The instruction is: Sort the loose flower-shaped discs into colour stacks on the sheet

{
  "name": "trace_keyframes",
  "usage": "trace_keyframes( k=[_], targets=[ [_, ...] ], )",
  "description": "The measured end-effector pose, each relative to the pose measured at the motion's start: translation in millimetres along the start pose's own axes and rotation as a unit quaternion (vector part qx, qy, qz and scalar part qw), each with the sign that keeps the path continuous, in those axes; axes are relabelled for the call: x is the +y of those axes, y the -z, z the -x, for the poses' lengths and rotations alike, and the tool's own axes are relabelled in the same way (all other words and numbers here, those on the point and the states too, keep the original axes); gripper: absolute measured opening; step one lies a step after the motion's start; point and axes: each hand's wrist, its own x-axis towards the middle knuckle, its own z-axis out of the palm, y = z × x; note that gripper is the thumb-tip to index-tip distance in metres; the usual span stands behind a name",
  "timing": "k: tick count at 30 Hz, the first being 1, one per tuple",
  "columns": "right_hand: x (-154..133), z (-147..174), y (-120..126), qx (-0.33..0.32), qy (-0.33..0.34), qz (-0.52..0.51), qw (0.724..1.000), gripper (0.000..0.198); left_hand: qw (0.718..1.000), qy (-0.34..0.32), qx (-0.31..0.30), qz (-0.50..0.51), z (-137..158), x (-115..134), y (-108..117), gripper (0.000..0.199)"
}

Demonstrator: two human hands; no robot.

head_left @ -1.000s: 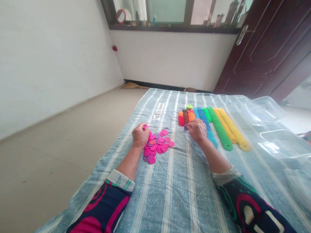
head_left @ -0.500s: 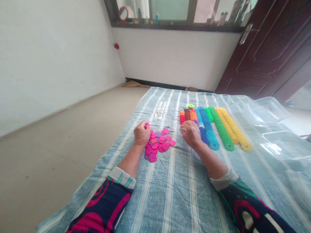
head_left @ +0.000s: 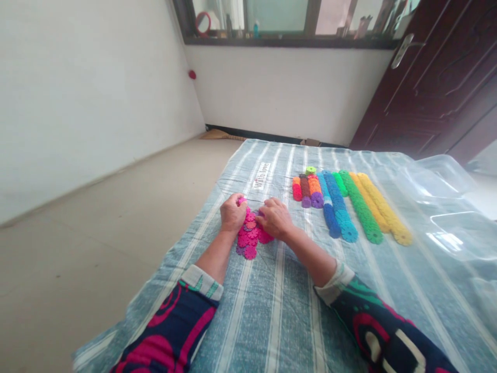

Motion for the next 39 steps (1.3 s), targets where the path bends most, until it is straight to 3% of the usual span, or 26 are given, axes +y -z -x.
trace_keyframes(
  k=[9,17,21,29,39],
  targets=[
    [2.4,-5.1,0.1,-0.012,-0.013,-0.047,0.999,0.019,1.000,0.002,-0.010,0.005,-0.6,-1.4,-2.3,0.029],
    [3.7,-3.6,0.2,0.060,-0.034,-0.169,0.983,0.006,1.000,0.001,-0.007,0.006,-2.7,-2.5,-1.4,0.030],
    [30.3,1.3,10.7,0.125,-0.040,-0.205,0.970,0.009,1.000,0.002,-0.008,0.013,-4.4,-5.1,-3.5,0.033],
    [118.6,24.9,37.7,0.189,-0.168,-0.085,0.964,0.017,1.000,-0.003,-0.002,0.010,-4.1,-5.9,-3.4,0.032],
    [119.8,30.3,31.7,0.164,-0.180,-0.007,0.970,0.019,1.000,-0.006,-0.010,0.010,-4.1,-5.4,-1.9,0.033]
  ],
)
